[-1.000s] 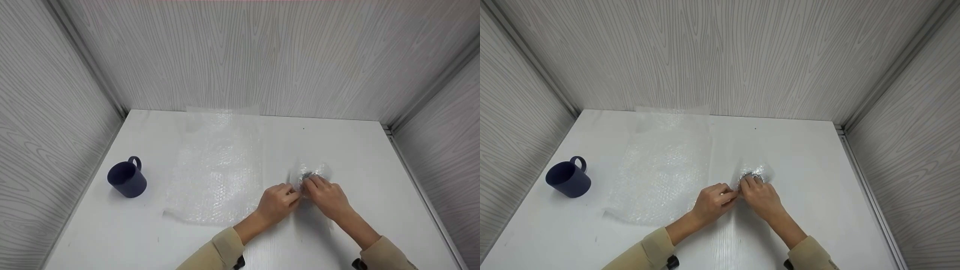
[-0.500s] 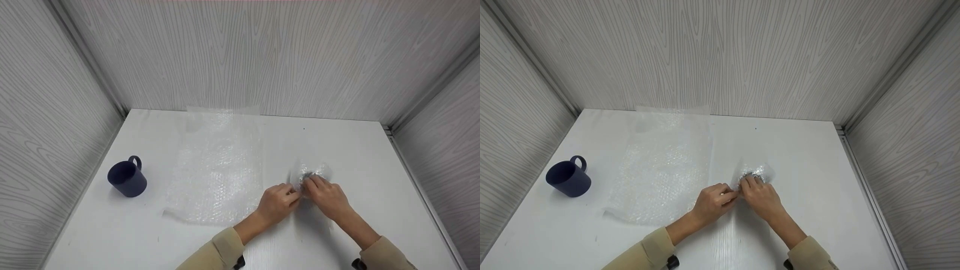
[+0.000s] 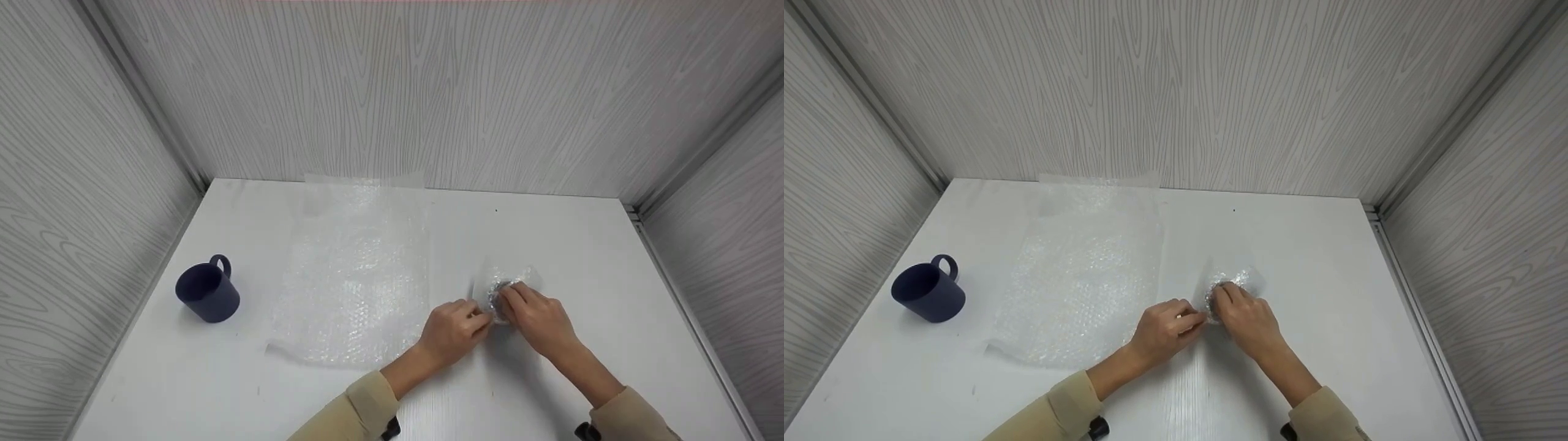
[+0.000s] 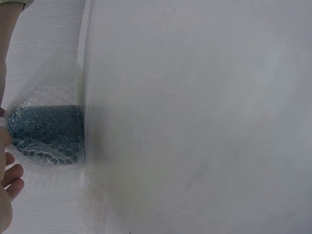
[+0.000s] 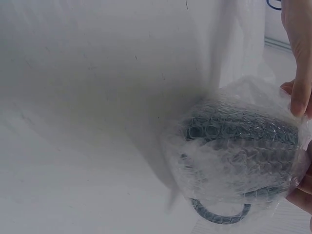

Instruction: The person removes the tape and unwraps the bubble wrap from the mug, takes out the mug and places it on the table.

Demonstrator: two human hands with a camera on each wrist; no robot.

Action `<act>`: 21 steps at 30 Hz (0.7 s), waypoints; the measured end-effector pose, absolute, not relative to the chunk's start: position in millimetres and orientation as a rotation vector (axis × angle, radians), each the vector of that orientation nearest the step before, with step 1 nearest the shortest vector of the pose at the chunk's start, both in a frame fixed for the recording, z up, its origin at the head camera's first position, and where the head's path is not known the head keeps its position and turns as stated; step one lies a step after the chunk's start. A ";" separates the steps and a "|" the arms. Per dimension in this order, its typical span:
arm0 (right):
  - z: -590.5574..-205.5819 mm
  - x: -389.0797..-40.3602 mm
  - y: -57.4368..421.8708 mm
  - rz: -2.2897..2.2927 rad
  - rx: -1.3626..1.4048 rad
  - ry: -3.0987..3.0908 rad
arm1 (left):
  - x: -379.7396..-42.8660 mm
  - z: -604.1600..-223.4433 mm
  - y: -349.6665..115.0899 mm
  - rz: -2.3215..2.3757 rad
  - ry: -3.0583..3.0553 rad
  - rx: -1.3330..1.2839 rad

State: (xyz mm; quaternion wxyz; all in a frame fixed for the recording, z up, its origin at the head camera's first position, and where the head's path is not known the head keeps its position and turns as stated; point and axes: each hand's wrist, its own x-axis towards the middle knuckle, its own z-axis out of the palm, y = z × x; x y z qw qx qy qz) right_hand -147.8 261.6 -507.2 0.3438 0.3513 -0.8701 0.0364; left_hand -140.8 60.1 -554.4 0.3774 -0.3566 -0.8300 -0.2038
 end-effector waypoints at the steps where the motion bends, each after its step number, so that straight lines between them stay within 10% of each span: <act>1: -507.0 -147.3 261.5 0.093 0.913 -2.262 | -141.0 -554.4 60.1 -0.527 -2.120 -0.912; 21: -503.0 -142.8 264.2 0.171 0.910 -2.229 | -142.2 -553.2 59.7 -0.491 -2.098 -0.908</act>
